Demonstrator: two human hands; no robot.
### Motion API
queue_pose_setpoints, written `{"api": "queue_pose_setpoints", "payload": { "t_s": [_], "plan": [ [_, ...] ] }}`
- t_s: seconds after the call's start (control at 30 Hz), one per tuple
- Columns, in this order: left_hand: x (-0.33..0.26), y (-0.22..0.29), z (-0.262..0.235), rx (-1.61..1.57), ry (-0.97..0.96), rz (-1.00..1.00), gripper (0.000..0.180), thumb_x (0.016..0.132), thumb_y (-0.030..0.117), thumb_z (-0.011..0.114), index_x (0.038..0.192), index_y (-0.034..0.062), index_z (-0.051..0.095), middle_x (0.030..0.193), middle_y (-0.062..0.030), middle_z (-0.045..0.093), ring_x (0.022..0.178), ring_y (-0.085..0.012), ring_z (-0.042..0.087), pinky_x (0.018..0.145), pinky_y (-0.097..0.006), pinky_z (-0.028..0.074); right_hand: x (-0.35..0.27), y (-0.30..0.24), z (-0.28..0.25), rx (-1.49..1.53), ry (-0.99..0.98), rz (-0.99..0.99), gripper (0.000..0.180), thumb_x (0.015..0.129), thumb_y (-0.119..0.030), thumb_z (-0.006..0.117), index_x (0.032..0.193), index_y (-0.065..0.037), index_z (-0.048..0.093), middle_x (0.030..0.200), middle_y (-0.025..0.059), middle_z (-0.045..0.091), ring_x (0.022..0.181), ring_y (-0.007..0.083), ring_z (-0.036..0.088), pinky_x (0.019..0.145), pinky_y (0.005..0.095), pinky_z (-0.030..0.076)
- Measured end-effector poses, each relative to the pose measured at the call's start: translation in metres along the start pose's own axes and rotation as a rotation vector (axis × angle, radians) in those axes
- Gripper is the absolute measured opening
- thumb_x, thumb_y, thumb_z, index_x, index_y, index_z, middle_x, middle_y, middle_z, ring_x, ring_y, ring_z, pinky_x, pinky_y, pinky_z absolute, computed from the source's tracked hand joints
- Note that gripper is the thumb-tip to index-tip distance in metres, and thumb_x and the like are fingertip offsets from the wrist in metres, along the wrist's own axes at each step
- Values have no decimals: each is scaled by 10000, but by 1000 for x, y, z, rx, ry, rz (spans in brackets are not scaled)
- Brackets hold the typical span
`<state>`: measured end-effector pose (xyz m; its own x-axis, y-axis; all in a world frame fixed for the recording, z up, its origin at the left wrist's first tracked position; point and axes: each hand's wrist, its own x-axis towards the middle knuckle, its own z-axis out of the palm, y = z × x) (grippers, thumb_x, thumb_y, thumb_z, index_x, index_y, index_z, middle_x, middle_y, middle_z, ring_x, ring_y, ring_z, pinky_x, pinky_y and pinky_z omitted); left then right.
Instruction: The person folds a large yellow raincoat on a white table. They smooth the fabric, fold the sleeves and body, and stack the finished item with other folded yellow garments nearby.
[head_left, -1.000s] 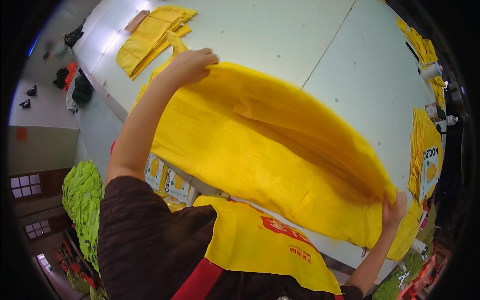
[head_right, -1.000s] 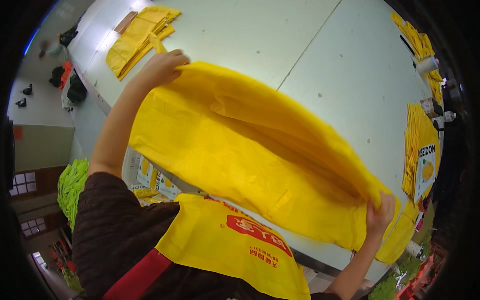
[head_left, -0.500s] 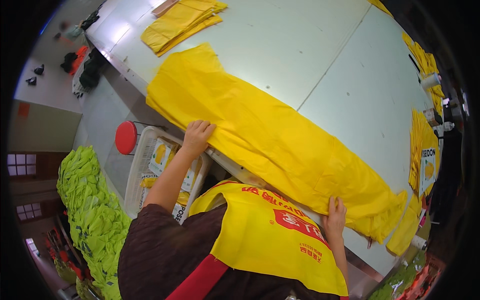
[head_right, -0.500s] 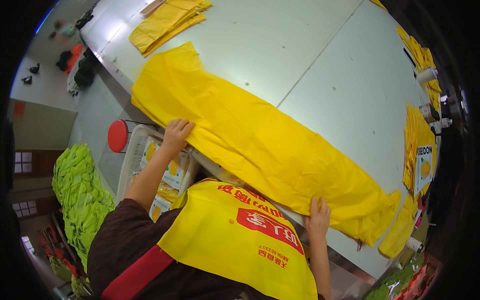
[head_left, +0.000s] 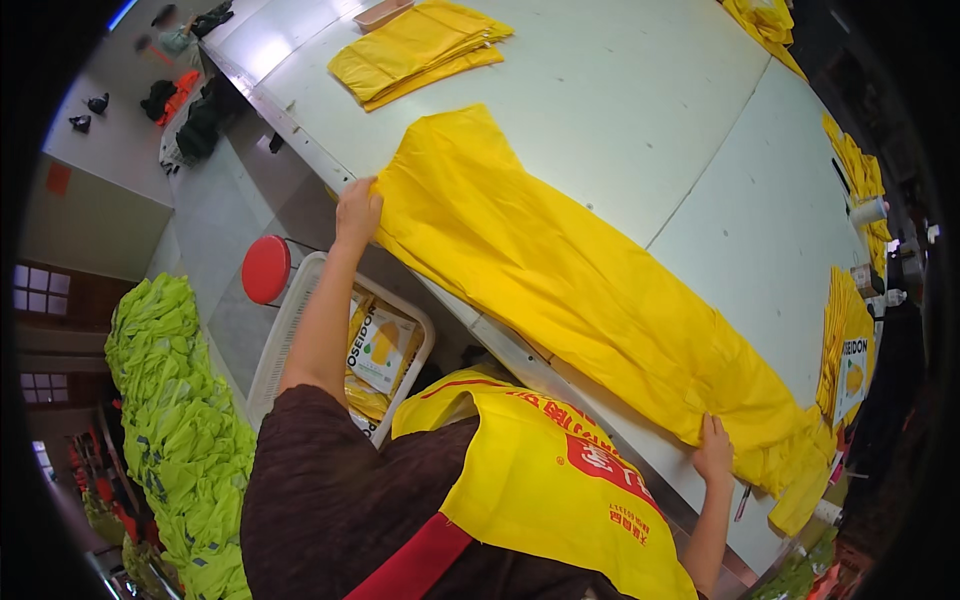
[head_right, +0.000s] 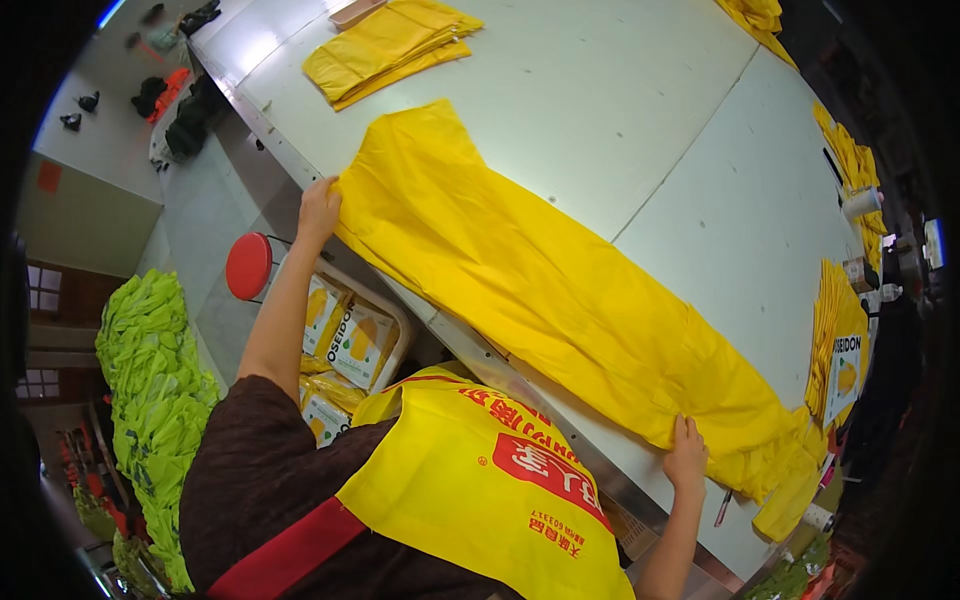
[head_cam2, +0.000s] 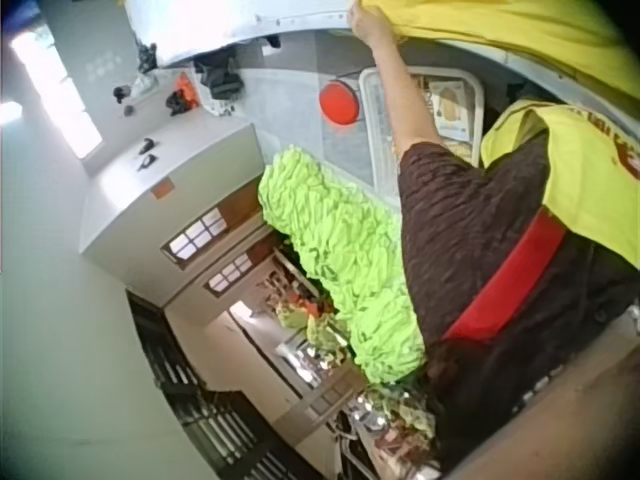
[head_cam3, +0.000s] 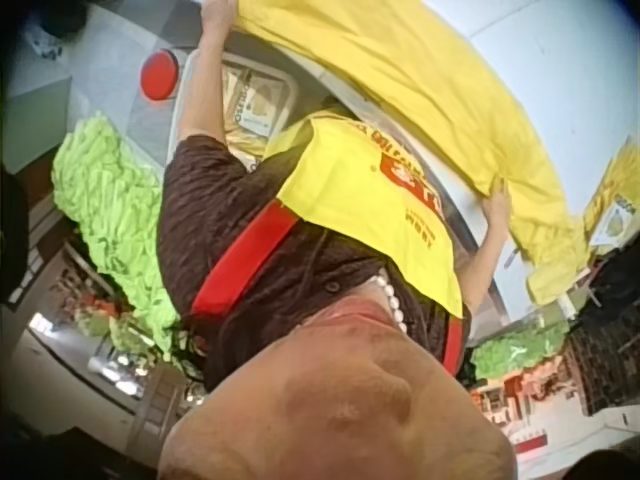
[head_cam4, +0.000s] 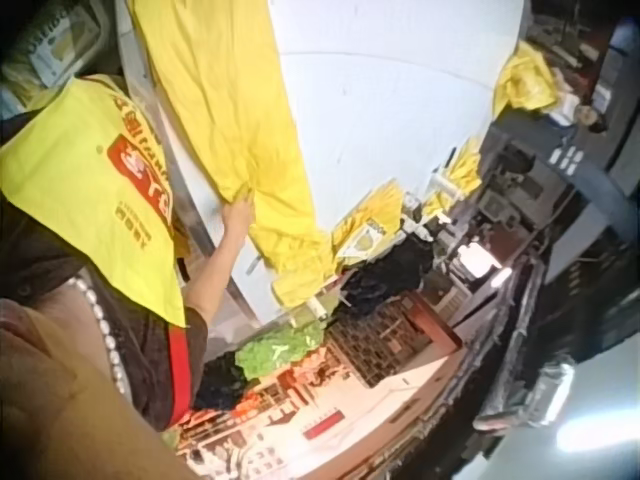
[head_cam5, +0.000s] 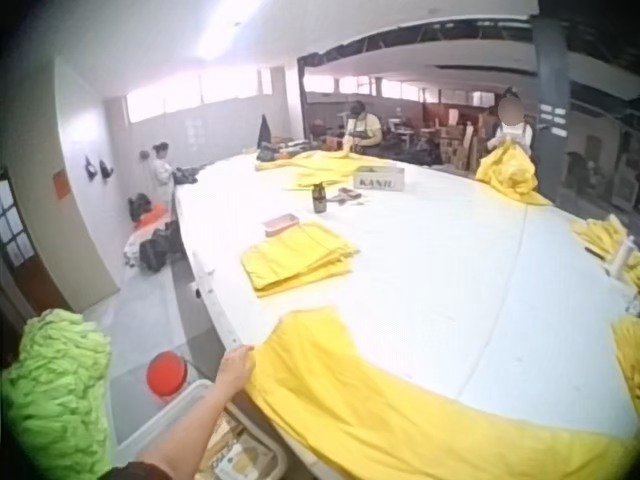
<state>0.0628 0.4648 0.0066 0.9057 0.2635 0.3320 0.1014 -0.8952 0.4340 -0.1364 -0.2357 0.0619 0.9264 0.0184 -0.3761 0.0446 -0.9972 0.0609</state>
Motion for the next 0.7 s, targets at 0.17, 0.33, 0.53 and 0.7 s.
{"api": "queue_pose_setpoints", "payload": {
  "t_s": [0.17,0.33,0.53,0.7],
  "plan": [
    [64,6,22,2,-285,-337,779,690,566,629,1168,-38,515,1161,-212,547,1074,-334,525,892,-387,426,59,-59,-78,24,6,-58,262,735,-40,521,988,-11,584,883,207,604,861,355,561,752,438,446],
    [104,24,33,-134,-550,-511,896,634,640,640,1196,-43,493,1101,-224,576,997,-315,575,830,-369,459,173,-176,-109,372,428,-493,280,790,-98,549,1057,-16,559,1010,175,592,958,332,540,831,392,435],
    [113,18,16,-607,-656,-560,633,731,390,685,1154,-47,509,1028,-136,607,909,-192,594,773,-301,474,274,-304,-139,596,221,-630,371,812,-181,572,1136,-5,530,1139,182,552,1071,327,504,904,375,413],
    [90,75,-63,-1176,-528,-343,352,838,123,577,1136,-51,507,1048,-80,595,903,-134,574,790,-265,456,323,-349,-175,806,-73,-597,542,864,-438,476,1218,-28,500,1205,135,534,1113,262,497,926,333,394]
  ]
}}
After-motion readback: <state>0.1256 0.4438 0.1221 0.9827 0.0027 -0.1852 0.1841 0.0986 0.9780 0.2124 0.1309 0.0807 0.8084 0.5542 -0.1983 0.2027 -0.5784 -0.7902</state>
